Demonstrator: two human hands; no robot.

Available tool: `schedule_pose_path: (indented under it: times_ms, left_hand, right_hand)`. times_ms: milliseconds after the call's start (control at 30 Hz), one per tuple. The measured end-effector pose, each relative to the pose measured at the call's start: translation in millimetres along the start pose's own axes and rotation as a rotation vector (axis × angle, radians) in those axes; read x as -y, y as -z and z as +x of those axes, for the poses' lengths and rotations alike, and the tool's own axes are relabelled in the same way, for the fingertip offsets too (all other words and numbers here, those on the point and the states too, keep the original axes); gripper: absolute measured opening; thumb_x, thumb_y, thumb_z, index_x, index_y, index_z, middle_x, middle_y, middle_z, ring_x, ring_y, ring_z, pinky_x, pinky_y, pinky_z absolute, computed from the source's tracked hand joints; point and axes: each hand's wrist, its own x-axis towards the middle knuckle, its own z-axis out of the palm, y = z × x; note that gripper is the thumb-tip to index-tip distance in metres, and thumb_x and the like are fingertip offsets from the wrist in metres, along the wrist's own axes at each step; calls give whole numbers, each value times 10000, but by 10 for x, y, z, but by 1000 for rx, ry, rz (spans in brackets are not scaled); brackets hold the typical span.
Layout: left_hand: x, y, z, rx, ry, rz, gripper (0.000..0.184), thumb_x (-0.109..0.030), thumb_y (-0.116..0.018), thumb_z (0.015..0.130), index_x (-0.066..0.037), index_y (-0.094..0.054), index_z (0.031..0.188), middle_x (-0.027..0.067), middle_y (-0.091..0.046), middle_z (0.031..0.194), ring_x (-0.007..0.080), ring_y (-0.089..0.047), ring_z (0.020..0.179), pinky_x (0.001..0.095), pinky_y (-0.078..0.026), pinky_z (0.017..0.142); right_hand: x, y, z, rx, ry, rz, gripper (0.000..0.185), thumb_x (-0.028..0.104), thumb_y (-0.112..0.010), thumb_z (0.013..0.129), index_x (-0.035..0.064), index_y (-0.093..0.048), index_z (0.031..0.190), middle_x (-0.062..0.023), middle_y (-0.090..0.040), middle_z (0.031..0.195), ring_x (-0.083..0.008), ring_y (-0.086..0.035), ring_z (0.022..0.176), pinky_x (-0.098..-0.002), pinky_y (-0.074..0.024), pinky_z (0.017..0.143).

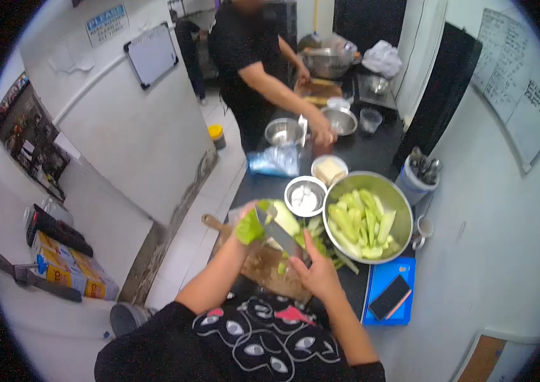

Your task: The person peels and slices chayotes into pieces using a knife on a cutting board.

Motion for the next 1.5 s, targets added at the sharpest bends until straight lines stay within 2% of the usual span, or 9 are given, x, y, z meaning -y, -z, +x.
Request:
schedule_pose_path:
  times_ms: [33,67,100,167,267,467,967,1067,1500]
  left_hand:
    - [-121,-113,-161,90,-36,-24,217,-284,-519,875,-83,-600,887,32,-601,807,161,-591,696,309,-501,627]
    - [-1,157,115,455,196,-386,251,-320,-522,883,-74,-574,875,33,-576,764,161,-576,669,313,-498,605]
    - [-64,-38,-44,165,232,-440,250,-331,-531,884,-84,-550,853,35,-556,736,168,-562,638,300,-493,579]
    - [-97,-141,-62,100,312,-492,261,-369,-521,885,-114,-534,830,71,-549,699,217,-544,575,320,-487,502]
    - [-155,-253,-170,75,146,-118,246,-345,-558,871,-102,-542,837,85,-552,688,217,-552,566,320,-479,471]
    - [-175,-362,-262,43,38,42,247,-320,-542,885,-76,-540,843,89,-557,679,202,-547,519,309,-467,444]
    - [-75,-274,-191,68,14,46,218,-291,-517,898,-81,-539,846,74,-560,701,178,-556,589,283,-470,542]
    - [-111,-375,-257,-36,84,13,230,-319,-495,903,-91,-510,877,89,-558,678,195,-540,511,296,-450,430]
    - [-3,-295,-180,-73,123,-5,241,-307,-513,886,-69,-533,856,93,-573,696,202,-547,533,298,-464,464]
  right_hand:
    - [-87,-93,45,-126,296,-11,679,318,-644,813,161,-337,1399,-231,-631,835,-349,-617,681,-368,-481,655]
    - [57,-64,-4,-37,187,-18,680,329,-654,804,168,-354,1392,-214,-634,818,-342,-615,666,-368,-482,647]
    - [234,-18,-23,37,97,-31,680,339,-665,794,175,-370,1385,-196,-638,800,-334,-613,651,-368,-484,640]
    - [338,-49,-52,8,207,-103,682,366,-672,783,179,-391,1375,-181,-630,761,-329,-611,640,-374,-480,619]
    - [450,-57,-54,41,216,-171,688,359,-685,760,195,-407,1368,-177,-632,797,-324,-620,683,-373,-477,625]
    - [571,-74,-57,91,187,-247,691,392,-683,751,190,-421,1358,-175,-638,818,-321,-625,700,-374,-487,638]
    - [567,-83,-53,49,202,-303,724,445,-673,751,181,-405,1369,-146,-628,758,-309,-613,640,-376,-479,594]
    - [513,-102,-53,30,221,-297,729,445,-672,752,174,-399,1372,-145,-621,739,-310,-610,632,-374,-476,585]
    - [397,-137,-29,-6,304,-308,754,498,-606,790,156,-333,1403,-136,-628,723,-305,-615,617,-390,-485,551]
